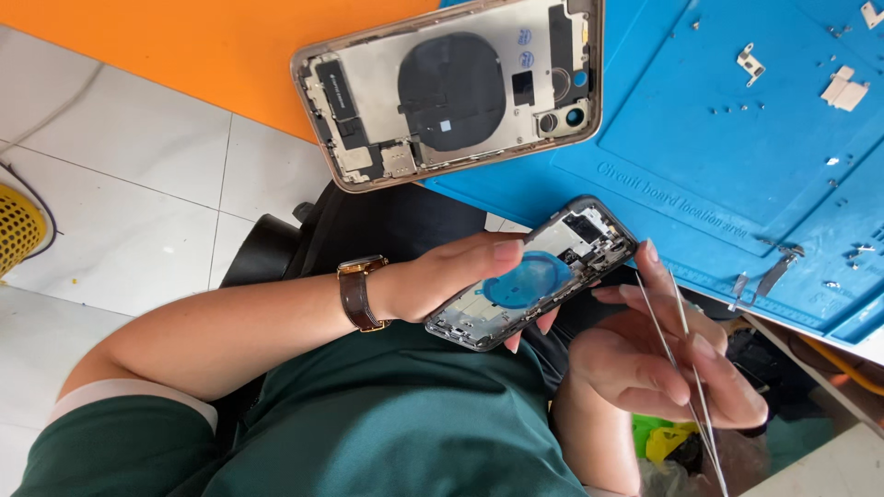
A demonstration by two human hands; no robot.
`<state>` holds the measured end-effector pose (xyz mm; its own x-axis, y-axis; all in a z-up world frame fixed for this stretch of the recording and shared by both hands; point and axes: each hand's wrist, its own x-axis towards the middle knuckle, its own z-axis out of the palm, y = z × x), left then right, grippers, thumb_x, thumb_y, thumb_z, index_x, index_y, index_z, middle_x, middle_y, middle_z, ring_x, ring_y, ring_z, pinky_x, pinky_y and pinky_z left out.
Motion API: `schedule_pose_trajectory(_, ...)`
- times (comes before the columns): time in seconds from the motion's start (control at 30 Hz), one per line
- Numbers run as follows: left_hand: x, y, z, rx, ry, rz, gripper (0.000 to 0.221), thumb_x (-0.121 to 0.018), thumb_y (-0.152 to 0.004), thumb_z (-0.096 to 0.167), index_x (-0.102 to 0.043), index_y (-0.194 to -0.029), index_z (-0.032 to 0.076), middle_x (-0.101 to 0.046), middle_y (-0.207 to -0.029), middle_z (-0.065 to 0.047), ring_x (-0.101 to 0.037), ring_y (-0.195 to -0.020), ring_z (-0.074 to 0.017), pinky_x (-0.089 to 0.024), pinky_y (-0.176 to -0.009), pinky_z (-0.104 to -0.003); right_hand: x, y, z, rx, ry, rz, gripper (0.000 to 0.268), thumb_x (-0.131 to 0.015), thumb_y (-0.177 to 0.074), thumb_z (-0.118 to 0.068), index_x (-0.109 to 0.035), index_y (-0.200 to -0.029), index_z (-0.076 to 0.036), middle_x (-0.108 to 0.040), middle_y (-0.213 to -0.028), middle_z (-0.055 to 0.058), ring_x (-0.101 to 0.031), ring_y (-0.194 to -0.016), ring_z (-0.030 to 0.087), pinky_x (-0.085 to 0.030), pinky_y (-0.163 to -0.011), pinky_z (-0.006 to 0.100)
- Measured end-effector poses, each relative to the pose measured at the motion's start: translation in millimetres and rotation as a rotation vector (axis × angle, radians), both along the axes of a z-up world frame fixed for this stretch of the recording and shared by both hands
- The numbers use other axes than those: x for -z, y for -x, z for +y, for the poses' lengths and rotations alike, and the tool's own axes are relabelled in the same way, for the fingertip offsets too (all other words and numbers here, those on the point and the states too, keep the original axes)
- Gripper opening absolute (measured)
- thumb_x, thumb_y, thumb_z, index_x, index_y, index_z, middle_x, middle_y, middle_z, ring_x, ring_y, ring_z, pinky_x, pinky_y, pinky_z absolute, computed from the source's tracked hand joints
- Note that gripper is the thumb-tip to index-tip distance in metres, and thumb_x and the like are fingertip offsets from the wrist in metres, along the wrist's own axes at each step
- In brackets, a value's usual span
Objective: The person disassembles a smartphone using tweezers and a screwdriver, removing internal components and placing them on a blue mat. They then cut a piece of tape with scissors and apply it to the phone's interior before continuing to manipulate small parts.
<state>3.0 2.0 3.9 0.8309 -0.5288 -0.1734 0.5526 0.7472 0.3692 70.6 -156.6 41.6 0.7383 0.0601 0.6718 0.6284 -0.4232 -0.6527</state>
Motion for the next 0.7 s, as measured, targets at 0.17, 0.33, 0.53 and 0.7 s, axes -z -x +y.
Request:
schedule_pose_trajectory(0.17,-3.3,1.9,-0.9,-0.047,-0.003,-0.010,0.054,-0.047,-0.114,0.049,-0.063,-0.130,0.000,-0.072,-0.110,-0.013,-0.071,-0.086,-0.0185,-0.063,-0.079,-0.032,-1.8,-0.4,-6.4,0.012,-0.047,0.032,0.039,-0.039,-0.121,-0.046,-0.034,-0.118,-0.007,-0.053,-0.076,0.037,-0.065,-0.059,0.048,-0.046,-0.040,0.042)
schedule_pose_trajectory(0.33,-33.2,-8.7,11.6,0.013,-0.571,-0.196,0.071,-0.063,-0.095,0.059,-0.060,-0.154,0.020,-0.072,-0.114,0.001,-0.064,-0.086,-0.0097,-0.057,-0.080,-0.028,-0.1,-8.1,-2.5,0.095,-0.179,-0.152,0.032,-0.044,-0.118,-0.041,-0.041,-0.119,-0.009,-0.048,-0.081,0.025,-0.061,-0.061,0.045,-0.049,-0.053,0.046)
schedule_pose_trajectory(0.53,-38.8,-2.0,3.6,-0.109,-1.265,-0.475,0.094,-0.074,-0.077,0.074,-0.062,-0.149,0.015,-0.073,-0.130,-0.010,-0.070,-0.118,-0.0334,-0.054,-0.098,-0.048,4.5,-1.3,-16.5,-0.047,-0.124,0.109,0.030,-0.044,-0.123,-0.041,-0.042,-0.140,-0.016,-0.058,-0.121,0.040,-0.067,-0.091,0.069,-0.062,-0.075,0.071)
schedule_pose_trajectory(0.7,-33.2,5.0,1.3,-0.212,-1.418,-0.561,0.093,-0.082,-0.079,0.074,-0.061,-0.150,0.017,-0.070,-0.130,-0.007,-0.070,-0.115,-0.0345,-0.058,-0.097,-0.049,5.4,-10.7,-3.1,0.029,-0.096,-0.002,0.034,-0.043,-0.121,-0.042,-0.040,-0.124,-0.008,-0.054,-0.085,0.033,-0.067,-0.065,0.052,-0.044,-0.056,0.046)
